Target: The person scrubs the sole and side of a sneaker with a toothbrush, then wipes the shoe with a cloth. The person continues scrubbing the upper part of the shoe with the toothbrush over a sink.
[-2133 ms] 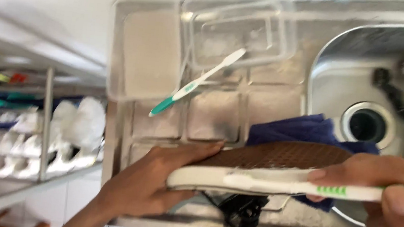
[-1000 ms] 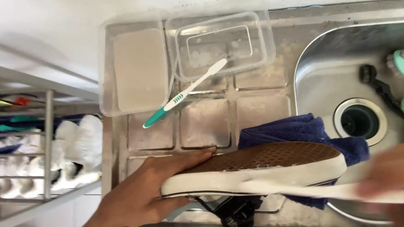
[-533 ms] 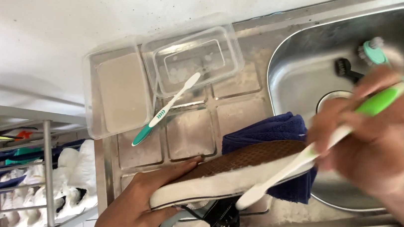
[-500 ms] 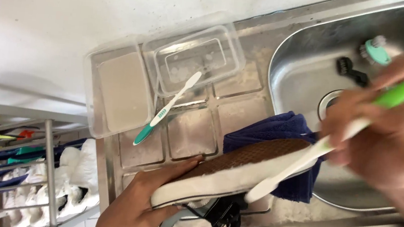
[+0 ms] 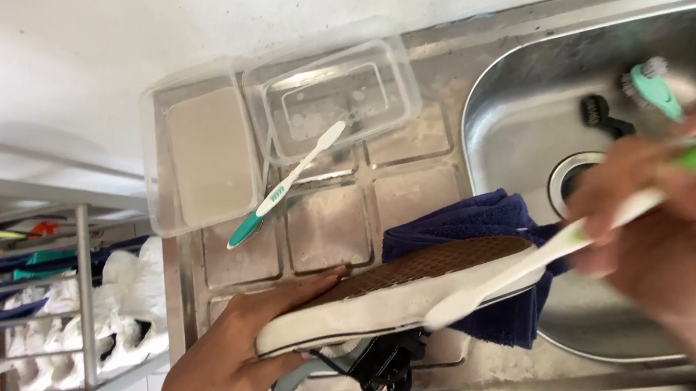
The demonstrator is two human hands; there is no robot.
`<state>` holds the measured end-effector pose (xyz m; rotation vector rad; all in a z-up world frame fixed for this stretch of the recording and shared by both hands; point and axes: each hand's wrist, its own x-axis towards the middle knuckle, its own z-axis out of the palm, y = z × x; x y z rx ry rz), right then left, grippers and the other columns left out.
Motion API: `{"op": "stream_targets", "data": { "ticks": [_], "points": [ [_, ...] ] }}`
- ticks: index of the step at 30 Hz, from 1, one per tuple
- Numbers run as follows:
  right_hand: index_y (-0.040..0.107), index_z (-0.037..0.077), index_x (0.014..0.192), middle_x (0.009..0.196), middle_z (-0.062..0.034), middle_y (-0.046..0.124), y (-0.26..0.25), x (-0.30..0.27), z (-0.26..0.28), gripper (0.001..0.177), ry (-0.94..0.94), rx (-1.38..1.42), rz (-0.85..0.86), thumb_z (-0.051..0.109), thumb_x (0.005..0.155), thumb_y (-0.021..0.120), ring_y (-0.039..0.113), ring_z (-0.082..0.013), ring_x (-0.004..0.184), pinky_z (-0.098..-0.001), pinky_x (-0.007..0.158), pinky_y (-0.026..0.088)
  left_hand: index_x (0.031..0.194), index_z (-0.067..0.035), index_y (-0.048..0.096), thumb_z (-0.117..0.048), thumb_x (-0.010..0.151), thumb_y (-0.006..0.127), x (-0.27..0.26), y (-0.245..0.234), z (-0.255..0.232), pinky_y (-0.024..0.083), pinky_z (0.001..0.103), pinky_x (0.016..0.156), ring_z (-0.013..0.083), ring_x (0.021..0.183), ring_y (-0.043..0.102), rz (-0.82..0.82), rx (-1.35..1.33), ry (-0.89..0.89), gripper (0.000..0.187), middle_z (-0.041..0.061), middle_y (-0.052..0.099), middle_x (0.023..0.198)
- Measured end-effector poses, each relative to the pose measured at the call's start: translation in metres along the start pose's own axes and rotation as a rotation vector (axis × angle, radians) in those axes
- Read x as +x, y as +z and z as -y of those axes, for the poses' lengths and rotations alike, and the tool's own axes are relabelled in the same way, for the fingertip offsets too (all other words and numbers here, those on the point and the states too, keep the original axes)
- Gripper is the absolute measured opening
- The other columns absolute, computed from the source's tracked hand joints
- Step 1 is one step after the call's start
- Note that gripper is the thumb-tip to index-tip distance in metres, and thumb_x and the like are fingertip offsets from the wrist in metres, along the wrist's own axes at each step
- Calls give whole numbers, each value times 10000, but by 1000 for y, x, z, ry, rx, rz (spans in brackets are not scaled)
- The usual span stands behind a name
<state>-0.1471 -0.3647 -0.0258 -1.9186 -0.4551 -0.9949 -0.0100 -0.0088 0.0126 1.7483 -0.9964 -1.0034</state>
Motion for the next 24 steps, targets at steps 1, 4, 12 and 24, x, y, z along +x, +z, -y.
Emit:
{"op": "stream_targets", "data": {
  "ticks": [1,4,12,24],
  "points": [
    [444,172,1341,1043,-73,518,-1,4,6,361,253,345,-110,87,1006,550,677,-69,630,-131,557,690,1511,-74,469,-336,946,640,0,-1,1,373,439,1177,284,1465,507,2,42,19,646,110,534,1572],
    [441,148,1191,680,-100,654,19,19,24,254,506,725,-249,3,997,365,660,-178,433,-213,317,599,1504,-57,470,-369,957,630,-2,0,1,380,436,1177,289,1459,513,-5,68,46,649,120,537,1565],
    [452,78,1054,1114,-64,511,21,18,20,142,360,628,-297,-44,992,411,777,-164,598,-177,428,766,1496,-48,477,-316,957,639,-1,1,2,404,427,1171,295,1454,524,-1,94,79,624,122,542,1557],
    [338,124,1271,917,-237,684,-21,8,46,195,252,535,-173,160,1111,443,821,-301,631,-305,511,813,1386,-45,611,-531,907,639,0,12,-18,556,318,998,187,1240,696,-152,44,64,684,68,714,1376]
  ]
}}
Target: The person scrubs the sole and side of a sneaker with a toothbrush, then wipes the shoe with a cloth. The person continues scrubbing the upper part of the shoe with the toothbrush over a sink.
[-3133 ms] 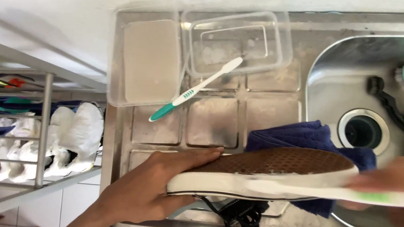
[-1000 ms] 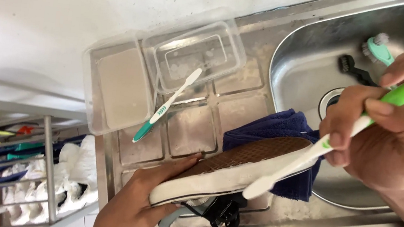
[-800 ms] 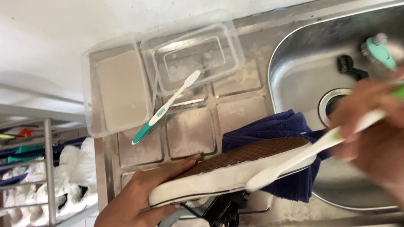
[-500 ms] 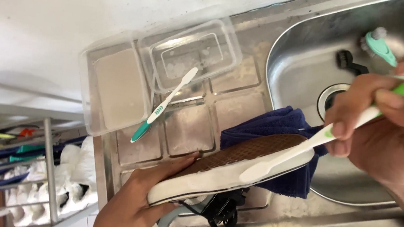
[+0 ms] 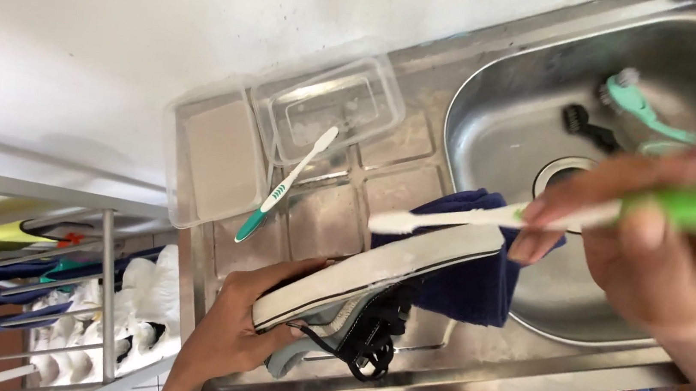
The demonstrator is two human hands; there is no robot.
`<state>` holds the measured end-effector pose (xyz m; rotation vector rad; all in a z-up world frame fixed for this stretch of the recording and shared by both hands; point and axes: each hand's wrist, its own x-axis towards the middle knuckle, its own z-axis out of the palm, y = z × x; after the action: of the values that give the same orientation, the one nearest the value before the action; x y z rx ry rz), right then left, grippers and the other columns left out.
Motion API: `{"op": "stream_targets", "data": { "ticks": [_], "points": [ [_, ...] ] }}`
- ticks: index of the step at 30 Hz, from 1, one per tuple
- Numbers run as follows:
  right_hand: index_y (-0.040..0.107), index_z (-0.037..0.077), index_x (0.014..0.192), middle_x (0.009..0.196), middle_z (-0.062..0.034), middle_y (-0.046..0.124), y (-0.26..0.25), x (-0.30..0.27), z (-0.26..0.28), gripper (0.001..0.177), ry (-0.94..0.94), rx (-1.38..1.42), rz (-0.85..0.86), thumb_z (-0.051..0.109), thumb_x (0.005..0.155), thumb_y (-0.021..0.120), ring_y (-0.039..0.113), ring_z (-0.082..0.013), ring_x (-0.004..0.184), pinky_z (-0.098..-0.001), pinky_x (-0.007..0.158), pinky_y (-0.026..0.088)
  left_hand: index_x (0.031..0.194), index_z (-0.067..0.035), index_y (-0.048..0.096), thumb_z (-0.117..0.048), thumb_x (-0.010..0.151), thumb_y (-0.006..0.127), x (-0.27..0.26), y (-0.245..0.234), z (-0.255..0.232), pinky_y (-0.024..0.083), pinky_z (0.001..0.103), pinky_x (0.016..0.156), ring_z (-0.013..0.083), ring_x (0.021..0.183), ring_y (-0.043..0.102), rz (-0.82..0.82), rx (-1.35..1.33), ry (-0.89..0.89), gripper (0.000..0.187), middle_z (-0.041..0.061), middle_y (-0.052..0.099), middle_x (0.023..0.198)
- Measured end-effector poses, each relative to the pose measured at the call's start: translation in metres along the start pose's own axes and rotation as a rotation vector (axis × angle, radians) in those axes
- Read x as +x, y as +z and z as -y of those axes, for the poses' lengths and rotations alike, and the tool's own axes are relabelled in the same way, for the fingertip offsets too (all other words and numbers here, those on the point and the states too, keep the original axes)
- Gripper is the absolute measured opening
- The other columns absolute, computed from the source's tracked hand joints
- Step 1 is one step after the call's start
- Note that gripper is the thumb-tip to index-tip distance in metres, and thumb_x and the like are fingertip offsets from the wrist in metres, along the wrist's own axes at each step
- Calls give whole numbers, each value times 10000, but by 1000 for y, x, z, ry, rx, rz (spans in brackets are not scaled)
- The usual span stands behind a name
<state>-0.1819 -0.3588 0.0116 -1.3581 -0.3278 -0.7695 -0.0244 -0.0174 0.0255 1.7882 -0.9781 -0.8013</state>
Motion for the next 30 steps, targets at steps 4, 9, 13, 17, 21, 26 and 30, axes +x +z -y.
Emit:
{"op": "stream_targets", "data": {
  "ticks": [4,9,13,17,21,26,30],
  "points": [
    [686,37,1000,1139,-203,758,2,1,38,412,89,-380,340,398,1024,489,887,-205,888,-182,646,773,1343,-71,661,-533,896,638,-5,-1,-7,518,258,692,120,830,687,-8,98,32,643,24,778,1075],
    [631,21,1170,1198,-126,773,35,21,68,343,-136,-781,468,130,853,703,828,-191,1118,-270,927,717,1334,-86,662,-505,918,612,-12,1,-9,579,316,807,180,962,785,-15,166,-5,592,39,820,1142],
    [654,10,1224,1126,-125,783,22,36,21,312,-153,-769,472,102,927,683,839,-201,947,-217,731,729,1402,-118,612,-470,948,570,-21,3,-7,558,298,775,175,936,778,18,214,-92,576,41,807,1183],
    [649,-33,1250,1304,-178,689,22,55,-11,282,-10,-537,421,-33,971,607,772,-281,1111,-376,1040,635,1411,-105,604,-411,954,582,-23,3,-10,536,291,844,183,1046,760,19,189,-93,550,46,788,1243],
    [639,5,1283,1364,-200,655,26,52,-38,303,69,-446,402,-37,988,582,685,-313,1267,-385,1131,566,1376,-85,640,-478,963,529,-22,-1,-9,466,265,606,124,660,681,15,220,7,580,18,825,1056],
    [678,19,1268,1415,-154,624,33,45,-57,296,121,-521,406,39,991,576,603,-283,1354,-372,1180,478,1402,-131,633,-456,968,549,-20,-12,-15,456,247,578,87,558,593,57,192,65,549,-7,834,1070],
    [650,46,1307,1420,-163,620,37,42,-70,336,117,-562,449,27,977,593,570,-313,1395,-388,1175,502,1385,-241,654,-432,938,600,-26,-17,-3,479,306,753,220,849,763,57,242,1,489,53,828,1160]
  ]
}}
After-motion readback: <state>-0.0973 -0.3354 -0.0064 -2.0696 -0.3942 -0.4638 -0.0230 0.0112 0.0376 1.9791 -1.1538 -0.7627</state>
